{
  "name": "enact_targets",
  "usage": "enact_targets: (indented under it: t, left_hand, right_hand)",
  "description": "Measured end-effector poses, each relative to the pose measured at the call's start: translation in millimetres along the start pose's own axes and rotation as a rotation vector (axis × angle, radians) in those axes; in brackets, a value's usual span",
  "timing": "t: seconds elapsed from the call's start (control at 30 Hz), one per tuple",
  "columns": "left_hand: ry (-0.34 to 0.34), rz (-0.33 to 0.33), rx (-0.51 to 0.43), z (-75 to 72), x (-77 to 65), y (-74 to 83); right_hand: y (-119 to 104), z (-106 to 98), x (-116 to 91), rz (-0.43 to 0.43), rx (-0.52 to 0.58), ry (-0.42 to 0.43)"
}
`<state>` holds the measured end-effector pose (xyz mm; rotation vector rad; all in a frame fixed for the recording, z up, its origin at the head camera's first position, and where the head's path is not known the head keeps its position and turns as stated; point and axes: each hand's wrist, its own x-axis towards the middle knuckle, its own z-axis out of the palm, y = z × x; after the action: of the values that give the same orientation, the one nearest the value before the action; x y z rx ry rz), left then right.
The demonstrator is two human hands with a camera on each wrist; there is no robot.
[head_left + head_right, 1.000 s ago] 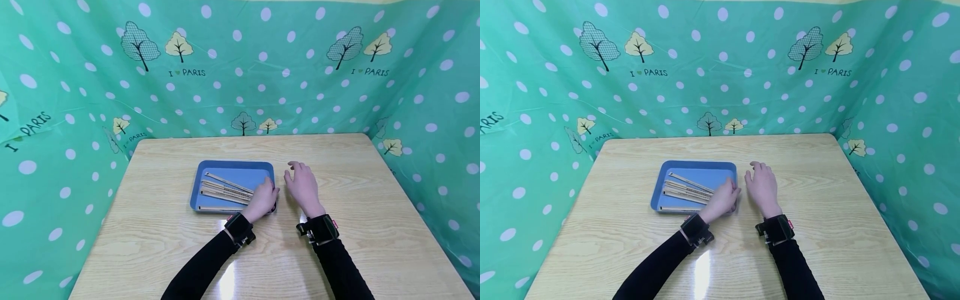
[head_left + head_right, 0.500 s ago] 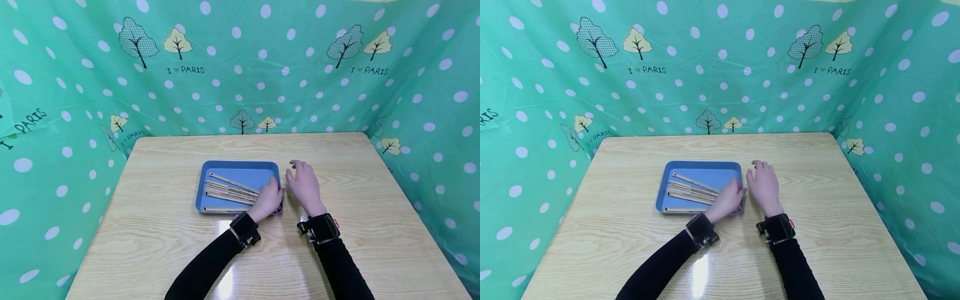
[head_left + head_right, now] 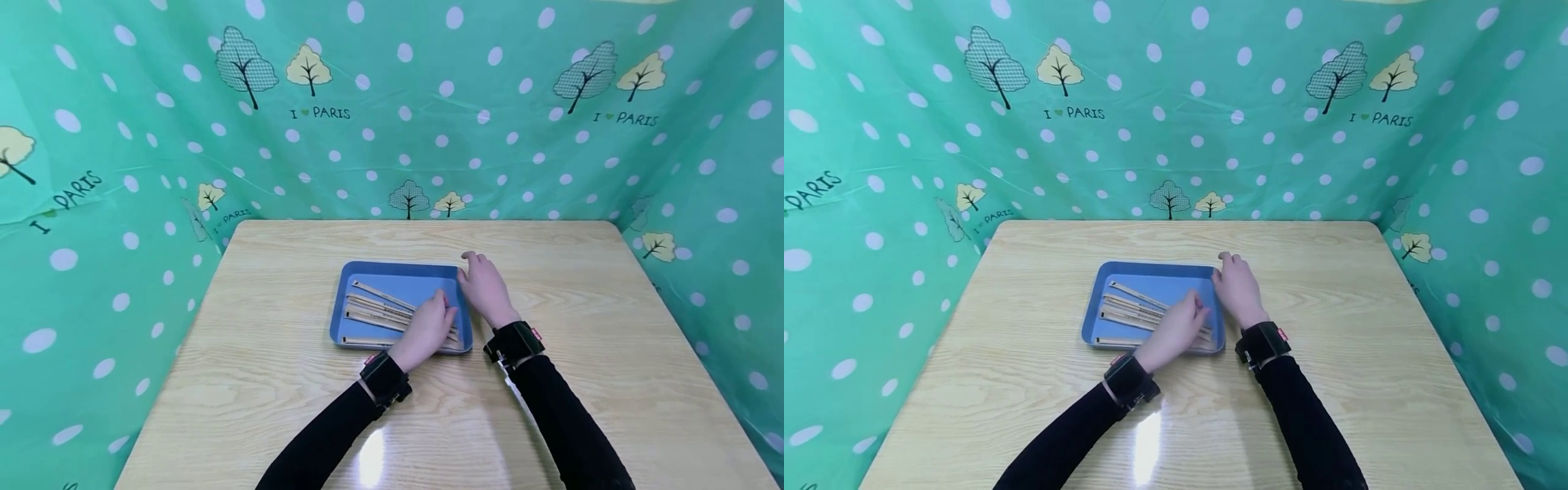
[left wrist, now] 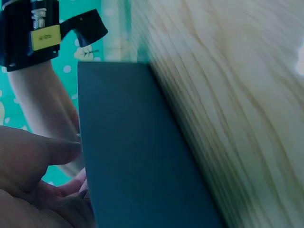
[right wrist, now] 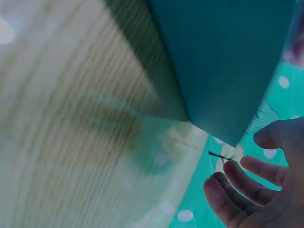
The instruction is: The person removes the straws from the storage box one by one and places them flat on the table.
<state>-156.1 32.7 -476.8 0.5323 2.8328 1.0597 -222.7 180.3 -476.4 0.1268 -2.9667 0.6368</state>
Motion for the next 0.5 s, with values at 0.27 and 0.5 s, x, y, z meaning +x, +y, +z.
enact_targets:
  t: [0.27, 0.5]
  left_hand:
    - [0.038, 0.016, 0.156, -17.4, -13.8, -15.6]
    - [0.077, 0.045, 0.320, -36.3, -22.0, -27.4]
  right_hand:
    - [2, 11, 5, -0.018, -0.116, -0.085]
    - [4, 15, 7, -0.041, -0.134, -0.108]
